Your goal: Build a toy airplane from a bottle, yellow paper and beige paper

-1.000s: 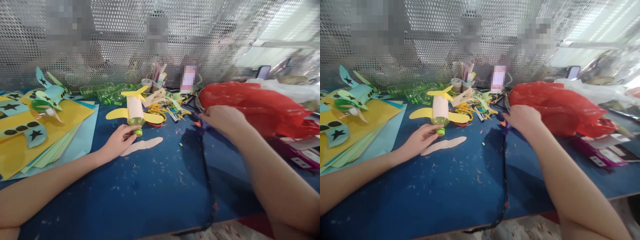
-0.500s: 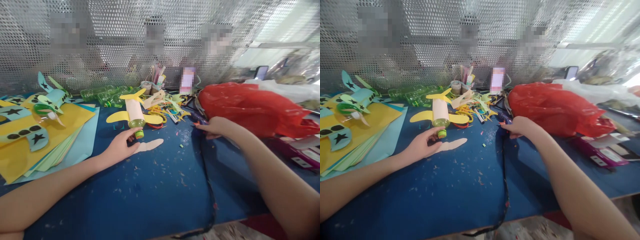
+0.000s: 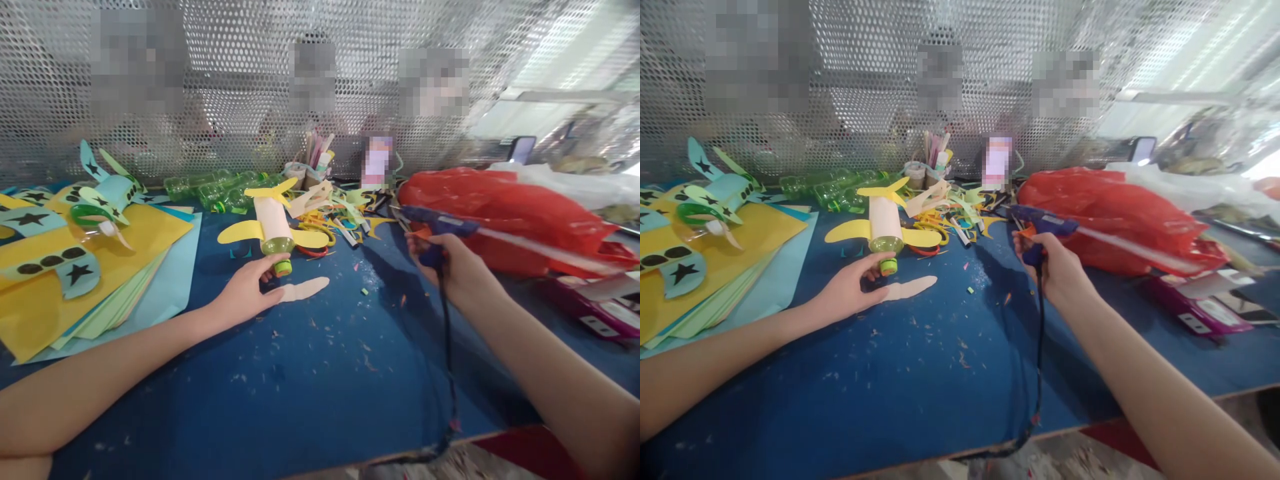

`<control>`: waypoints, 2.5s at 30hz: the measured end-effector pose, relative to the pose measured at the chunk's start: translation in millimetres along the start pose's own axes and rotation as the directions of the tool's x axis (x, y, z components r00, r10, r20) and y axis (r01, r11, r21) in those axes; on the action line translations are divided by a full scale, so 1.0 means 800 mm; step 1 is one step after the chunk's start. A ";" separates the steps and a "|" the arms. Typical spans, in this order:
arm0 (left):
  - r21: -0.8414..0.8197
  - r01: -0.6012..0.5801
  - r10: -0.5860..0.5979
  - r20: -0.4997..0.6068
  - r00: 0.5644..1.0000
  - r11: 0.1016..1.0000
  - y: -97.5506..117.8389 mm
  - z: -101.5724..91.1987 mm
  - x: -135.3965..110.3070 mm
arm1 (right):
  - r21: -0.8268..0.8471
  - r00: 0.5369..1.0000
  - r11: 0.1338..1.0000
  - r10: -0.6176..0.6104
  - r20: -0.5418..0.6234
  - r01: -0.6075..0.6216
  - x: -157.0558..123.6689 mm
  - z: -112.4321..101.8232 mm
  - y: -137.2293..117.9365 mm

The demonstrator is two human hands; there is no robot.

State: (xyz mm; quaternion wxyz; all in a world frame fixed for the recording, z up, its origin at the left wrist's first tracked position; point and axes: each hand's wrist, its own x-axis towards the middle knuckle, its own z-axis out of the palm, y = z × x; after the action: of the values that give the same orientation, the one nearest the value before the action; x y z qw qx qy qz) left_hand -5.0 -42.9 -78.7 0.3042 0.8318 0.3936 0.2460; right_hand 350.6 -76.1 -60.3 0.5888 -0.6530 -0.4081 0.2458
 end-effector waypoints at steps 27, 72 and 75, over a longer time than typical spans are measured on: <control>-0.081 -0.014 0.025 0.126 0.992 0.997 -0.001 -0.012 0.004 | -0.644 0.640 0.585 0.257 0.724 0.493 -0.121 0.089 -0.101; -0.064 0.000 0.008 0.124 0.992 0.998 -0.002 -0.011 0.003 | -0.549 0.551 0.763 0.311 0.775 0.342 -0.110 0.087 -0.108; -0.075 0.020 -0.011 0.118 0.993 0.997 0.000 -0.011 0.002 | -0.504 0.597 0.794 0.232 0.768 0.340 -0.110 0.087 -0.111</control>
State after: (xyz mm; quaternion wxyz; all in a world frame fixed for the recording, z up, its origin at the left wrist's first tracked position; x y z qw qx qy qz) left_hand -9.8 -39.1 -72.2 0.3604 0.8296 0.3717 0.2091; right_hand 225.1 -111.0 -0.9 0.1082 -0.6095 -0.7038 0.3485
